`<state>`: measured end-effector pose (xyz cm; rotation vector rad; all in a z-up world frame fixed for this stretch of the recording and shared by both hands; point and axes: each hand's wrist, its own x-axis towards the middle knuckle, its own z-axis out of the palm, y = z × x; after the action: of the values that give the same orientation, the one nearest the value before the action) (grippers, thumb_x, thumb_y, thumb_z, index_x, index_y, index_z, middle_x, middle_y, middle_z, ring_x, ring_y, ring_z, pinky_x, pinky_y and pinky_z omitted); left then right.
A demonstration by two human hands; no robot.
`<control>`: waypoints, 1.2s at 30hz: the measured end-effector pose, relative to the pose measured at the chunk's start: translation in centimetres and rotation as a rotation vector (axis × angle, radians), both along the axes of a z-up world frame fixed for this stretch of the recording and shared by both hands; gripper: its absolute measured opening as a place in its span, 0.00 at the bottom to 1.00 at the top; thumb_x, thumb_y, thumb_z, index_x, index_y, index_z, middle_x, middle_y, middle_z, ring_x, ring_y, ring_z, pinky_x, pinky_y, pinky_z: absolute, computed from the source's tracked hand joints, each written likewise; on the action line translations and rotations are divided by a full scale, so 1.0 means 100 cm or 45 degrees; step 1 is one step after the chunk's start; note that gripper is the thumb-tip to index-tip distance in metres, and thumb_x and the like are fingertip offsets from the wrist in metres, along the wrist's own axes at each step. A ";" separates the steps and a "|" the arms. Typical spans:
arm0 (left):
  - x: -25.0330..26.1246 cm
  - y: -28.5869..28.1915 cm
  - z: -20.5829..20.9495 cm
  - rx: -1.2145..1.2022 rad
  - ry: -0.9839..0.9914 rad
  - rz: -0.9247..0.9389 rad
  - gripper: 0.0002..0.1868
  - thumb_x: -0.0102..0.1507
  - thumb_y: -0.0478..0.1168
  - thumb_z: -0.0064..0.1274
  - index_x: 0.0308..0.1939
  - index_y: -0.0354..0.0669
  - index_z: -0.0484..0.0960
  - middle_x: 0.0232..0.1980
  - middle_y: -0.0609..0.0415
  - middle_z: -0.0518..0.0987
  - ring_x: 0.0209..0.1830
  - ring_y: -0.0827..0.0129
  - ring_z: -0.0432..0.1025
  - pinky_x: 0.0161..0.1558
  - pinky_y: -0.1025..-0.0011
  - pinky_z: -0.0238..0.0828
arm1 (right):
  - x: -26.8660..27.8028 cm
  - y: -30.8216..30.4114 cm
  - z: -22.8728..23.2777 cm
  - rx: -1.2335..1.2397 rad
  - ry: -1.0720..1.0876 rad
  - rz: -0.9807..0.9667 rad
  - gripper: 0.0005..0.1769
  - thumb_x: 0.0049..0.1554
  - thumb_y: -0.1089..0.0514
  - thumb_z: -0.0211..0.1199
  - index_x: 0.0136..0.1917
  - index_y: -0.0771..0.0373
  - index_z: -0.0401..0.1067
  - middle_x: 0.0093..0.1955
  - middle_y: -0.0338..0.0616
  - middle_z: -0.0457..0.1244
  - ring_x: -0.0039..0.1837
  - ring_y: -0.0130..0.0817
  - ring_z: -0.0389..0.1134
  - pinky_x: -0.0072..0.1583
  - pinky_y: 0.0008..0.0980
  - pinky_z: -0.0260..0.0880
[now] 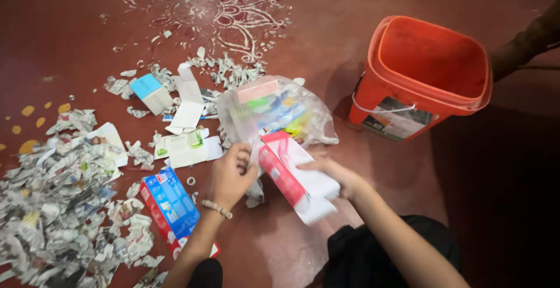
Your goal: The person sits on the floor and sorts various discarded items, including plastic wrappers, boxes, and paper, into a clear plastic bag. They handle items one by one, placing them into the bag while surrounded by a pile of waste.
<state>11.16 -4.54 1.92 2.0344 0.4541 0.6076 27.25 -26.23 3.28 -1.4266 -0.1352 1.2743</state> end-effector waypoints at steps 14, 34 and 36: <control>-0.010 0.007 -0.017 -0.369 -0.248 -0.188 0.24 0.63 0.29 0.52 0.64 0.35 0.74 0.51 0.53 0.80 0.36 0.80 0.70 0.37 0.78 0.71 | 0.066 0.105 -0.072 0.343 0.088 -0.610 0.15 0.57 0.54 0.61 0.53 0.65 0.72 0.46 0.47 0.71 0.45 0.38 0.75 0.49 0.40 0.78; -0.021 0.031 -0.010 -0.602 -0.306 -0.199 0.30 0.64 0.31 0.55 0.71 0.37 0.66 0.61 0.48 0.76 0.56 0.69 0.76 0.53 0.72 0.78 | -0.023 0.104 -0.012 -0.177 -1.760 0.308 0.22 0.56 0.45 0.60 0.59 0.58 0.77 0.65 0.52 0.67 0.67 0.48 0.67 0.67 0.42 0.66; -0.025 0.035 -0.013 -0.616 -0.296 -0.213 0.29 0.65 0.31 0.54 0.71 0.37 0.67 0.62 0.48 0.76 0.56 0.69 0.76 0.54 0.73 0.77 | -0.038 0.085 0.034 -0.065 -1.762 0.236 0.18 0.57 0.47 0.61 0.56 0.58 0.78 0.57 0.46 0.71 0.58 0.40 0.73 0.59 0.39 0.71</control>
<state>8.62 -1.07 0.62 1.5041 0.2573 0.5606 23.47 -17.70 6.65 -2.1357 -1.1680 0.2059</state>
